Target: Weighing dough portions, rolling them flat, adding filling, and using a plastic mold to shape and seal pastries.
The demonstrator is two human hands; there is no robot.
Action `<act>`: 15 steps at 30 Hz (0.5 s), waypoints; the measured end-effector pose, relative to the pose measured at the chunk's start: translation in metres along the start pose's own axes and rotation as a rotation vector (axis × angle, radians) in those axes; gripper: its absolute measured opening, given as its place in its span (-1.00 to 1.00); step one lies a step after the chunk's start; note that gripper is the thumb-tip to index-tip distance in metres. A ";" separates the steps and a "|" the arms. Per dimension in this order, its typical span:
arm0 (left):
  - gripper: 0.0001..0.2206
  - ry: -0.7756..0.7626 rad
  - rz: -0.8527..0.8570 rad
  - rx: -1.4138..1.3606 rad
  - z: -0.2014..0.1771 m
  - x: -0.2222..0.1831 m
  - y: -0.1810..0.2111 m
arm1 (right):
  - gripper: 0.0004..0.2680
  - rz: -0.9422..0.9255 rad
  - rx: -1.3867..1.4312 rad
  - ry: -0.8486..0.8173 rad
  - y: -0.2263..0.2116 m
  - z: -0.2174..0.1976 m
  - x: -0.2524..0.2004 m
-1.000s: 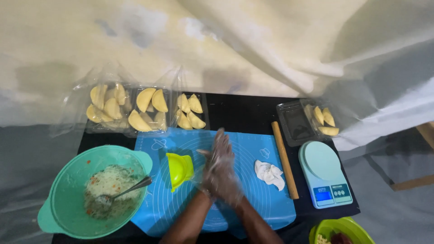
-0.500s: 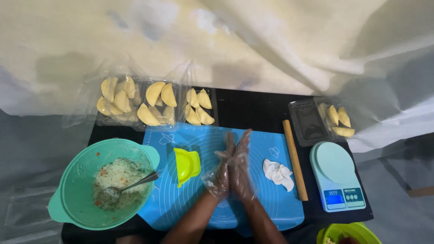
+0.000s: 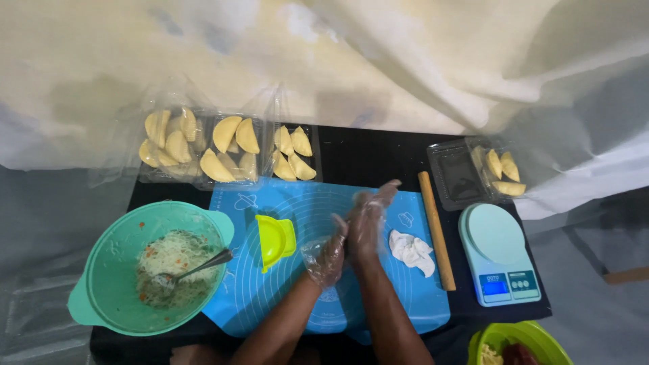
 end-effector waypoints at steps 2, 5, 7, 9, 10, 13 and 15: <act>-0.41 -0.923 -0.102 -1.028 0.011 -0.006 -0.006 | -0.17 0.174 -0.123 0.095 0.035 -0.012 0.035; -0.59 -1.371 -0.999 -1.411 -0.013 0.089 0.002 | -0.45 0.059 0.747 0.399 0.183 -0.009 0.162; -0.68 -1.296 -1.424 -1.466 -0.007 0.089 0.007 | -0.51 -0.002 0.981 0.332 0.093 -0.020 0.083; -0.71 -1.155 -1.866 -1.484 -0.006 0.078 0.007 | -0.55 -0.064 1.202 0.245 0.045 -0.026 0.020; -0.67 -1.010 -1.890 -1.628 -0.005 0.075 0.006 | -0.65 -0.321 0.815 0.165 0.031 -0.029 0.004; -0.63 -0.972 -1.856 -1.704 -0.009 0.083 0.001 | -0.73 -0.572 0.284 0.024 0.011 -0.017 -0.029; -0.62 -1.078 -1.812 -1.630 0.000 0.045 0.003 | -0.76 -0.577 0.152 -0.044 0.013 -0.013 -0.033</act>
Point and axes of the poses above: each hand's wrist, its own x-axis towards the middle knuckle, its own z-axis out of the palm, y = z × x, the point moved 4 cm from there along x, towards the middle knuckle, and after that the axes turned 13 degrees about x, right-handed, at the moved point
